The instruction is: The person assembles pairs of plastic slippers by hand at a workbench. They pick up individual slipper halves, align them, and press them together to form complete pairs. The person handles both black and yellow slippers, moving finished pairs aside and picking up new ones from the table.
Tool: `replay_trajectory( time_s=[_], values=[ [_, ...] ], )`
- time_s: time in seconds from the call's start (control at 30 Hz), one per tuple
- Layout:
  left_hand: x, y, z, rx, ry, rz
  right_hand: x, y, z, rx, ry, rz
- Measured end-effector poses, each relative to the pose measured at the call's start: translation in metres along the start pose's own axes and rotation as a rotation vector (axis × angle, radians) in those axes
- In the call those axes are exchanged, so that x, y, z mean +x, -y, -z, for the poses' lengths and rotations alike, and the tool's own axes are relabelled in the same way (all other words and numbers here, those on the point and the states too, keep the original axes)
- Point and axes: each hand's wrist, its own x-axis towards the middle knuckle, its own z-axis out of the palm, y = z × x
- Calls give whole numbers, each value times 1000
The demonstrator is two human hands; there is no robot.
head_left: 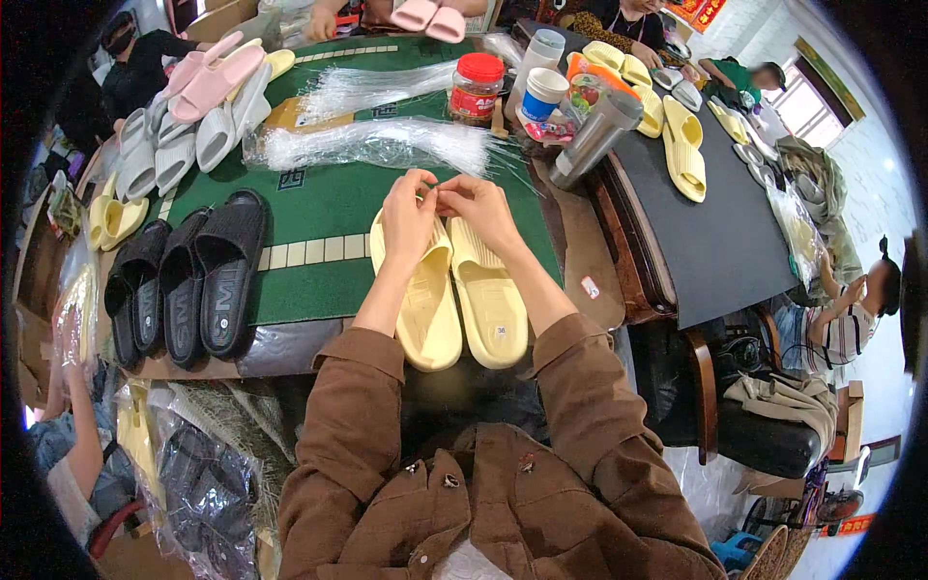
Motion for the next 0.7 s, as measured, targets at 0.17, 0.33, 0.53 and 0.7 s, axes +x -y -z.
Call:
replay_trajectory(
  time_s=[0.17, 0.33, 0.53, 0.7],
  values=[
    [-2, 1, 0, 1, -6, -73, 0, -3, 0, -27, -32, 25],
    [-4, 12, -1, 195, -52, -109, -5, 10, -1, 19, -195, -7],
    [-6, 12, -1, 213, 42, -103, 4, -3, 21, 584, -333, -103],
    [-6, -1, 0, 106, 143, -14, 7, -32, 56, 1382, -508, -148]
  ],
)
